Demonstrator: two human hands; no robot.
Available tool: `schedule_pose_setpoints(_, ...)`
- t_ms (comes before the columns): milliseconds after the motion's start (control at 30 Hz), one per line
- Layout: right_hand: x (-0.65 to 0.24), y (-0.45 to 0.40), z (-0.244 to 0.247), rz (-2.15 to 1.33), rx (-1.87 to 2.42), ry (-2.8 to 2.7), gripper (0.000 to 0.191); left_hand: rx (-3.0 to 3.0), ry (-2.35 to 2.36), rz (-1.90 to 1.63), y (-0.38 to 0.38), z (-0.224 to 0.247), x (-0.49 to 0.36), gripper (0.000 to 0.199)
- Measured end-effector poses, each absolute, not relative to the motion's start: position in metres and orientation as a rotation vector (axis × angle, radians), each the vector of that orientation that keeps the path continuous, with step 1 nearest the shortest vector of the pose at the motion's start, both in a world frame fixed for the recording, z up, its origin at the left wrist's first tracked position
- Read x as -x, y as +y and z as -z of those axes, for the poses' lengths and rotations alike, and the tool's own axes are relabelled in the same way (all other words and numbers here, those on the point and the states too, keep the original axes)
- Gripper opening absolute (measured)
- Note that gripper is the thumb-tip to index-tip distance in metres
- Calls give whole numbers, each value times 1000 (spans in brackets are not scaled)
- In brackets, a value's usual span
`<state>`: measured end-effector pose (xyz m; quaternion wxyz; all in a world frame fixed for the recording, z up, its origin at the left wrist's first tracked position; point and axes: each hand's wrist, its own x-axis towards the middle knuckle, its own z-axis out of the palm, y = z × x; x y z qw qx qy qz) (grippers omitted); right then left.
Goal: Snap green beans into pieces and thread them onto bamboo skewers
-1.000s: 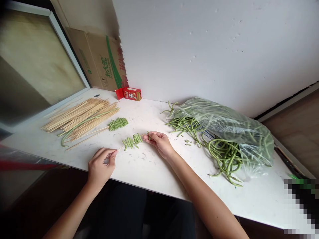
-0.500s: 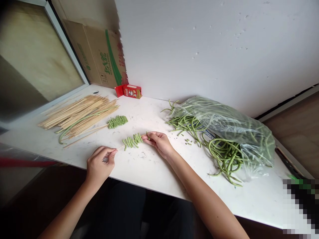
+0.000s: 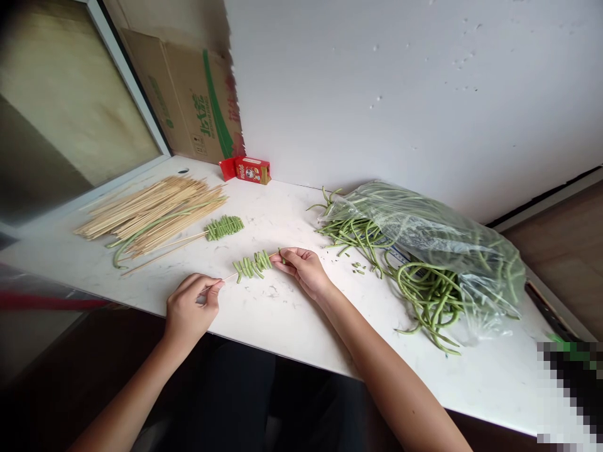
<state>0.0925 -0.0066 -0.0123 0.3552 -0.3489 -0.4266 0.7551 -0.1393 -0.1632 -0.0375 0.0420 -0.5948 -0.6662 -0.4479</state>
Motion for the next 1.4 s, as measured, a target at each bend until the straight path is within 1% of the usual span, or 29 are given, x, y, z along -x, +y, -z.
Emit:
schedule_pose_setpoints(567,-89,-8,13,-1942,888,-1081,30,1864,-2053,1376,-163,37,141,20)
schedule_pose_setpoints(1400,-89,-11,8,-1963,876,-1095,32,1839,-2054,1402,-163,37,140,19)
